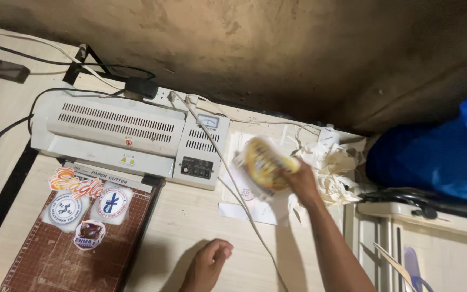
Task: The person sorts through a stack of small, round stickers and then handles larger, irregularly shaped stickers on a desk. They place the stickers on a cutting mat and move other printed materials aside.
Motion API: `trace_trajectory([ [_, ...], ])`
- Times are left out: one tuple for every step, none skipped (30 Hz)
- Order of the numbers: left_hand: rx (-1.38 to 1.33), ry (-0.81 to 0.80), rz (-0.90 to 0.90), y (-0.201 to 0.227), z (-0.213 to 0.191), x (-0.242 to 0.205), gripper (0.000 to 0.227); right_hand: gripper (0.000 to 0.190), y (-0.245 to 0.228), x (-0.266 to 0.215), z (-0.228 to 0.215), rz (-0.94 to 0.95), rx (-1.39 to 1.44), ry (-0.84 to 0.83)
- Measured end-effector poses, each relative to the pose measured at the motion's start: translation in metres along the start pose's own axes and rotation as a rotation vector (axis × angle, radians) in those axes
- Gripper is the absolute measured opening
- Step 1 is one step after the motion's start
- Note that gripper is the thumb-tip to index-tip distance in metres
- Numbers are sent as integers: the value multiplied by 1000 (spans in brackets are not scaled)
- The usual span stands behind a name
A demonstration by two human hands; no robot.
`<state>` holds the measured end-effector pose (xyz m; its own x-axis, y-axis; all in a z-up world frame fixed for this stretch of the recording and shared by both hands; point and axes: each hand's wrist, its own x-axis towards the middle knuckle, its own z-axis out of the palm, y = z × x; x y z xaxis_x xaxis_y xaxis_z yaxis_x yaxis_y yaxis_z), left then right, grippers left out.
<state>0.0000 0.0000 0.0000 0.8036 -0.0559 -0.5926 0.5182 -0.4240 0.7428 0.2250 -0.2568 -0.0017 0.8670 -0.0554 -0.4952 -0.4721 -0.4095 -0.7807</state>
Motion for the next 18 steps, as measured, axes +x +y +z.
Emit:
trace_trajectory([
  [-1,-1,8,-8,1,2,22,49,-7,-16,-14,-4,-1,6],
  [-114,55,104,-16,2,5,23,45,-14,-33,-28,-87,21,80],
  [-228,112,198,-25,2,5,23,41,-21,-51,-41,-169,43,153],
  [-228,110,205,-17,-6,1,23,41,-26,-69,-49,-173,43,158],
  [-247,137,233,-8,-16,-4,23,38,-32,-87,-56,-164,24,180],
  [-266,163,262,0,-25,-9,24,37,-38,-105,-64,-154,5,201],
  [-265,161,264,7,-31,-16,24,37,-36,-122,-62,-154,6,204],
  [-232,230,462,13,-38,-23,35,37,-33,-138,-59,-92,-33,58],
  [-198,294,663,20,-43,-29,51,39,-30,-156,-58,-29,-71,-84],
  [-198,290,670,19,-42,-29,51,39,-27,-169,-49,-31,-70,-77],
  [-324,127,533,15,-41,-30,57,38,-23,-182,-38,-95,-92,-205],
  [-444,-36,392,12,-39,-31,64,38,-19,-195,-28,-159,-114,-333],
  [-444,-38,390,14,-40,-39,64,38,-16,-203,-16,-157,-113,-333],
  [-424,-101,280,17,-41,-46,47,35,-13,-211,-5,-184,-183,-388],
  [-400,-166,168,19,-42,-54,33,33,-11,-218,7,-209,-253,-443],
  [-400,-168,164,13,-40,-55,33,33,-11,-228,16,-206,-251,-444],
  [-531,-132,141,7,-39,-57,32,39,-12,-237,25,-188,-144,-330],
  [-662,-95,118,2,-39,-58,32,46,-14,-246,34,-170,-38,-217],
])
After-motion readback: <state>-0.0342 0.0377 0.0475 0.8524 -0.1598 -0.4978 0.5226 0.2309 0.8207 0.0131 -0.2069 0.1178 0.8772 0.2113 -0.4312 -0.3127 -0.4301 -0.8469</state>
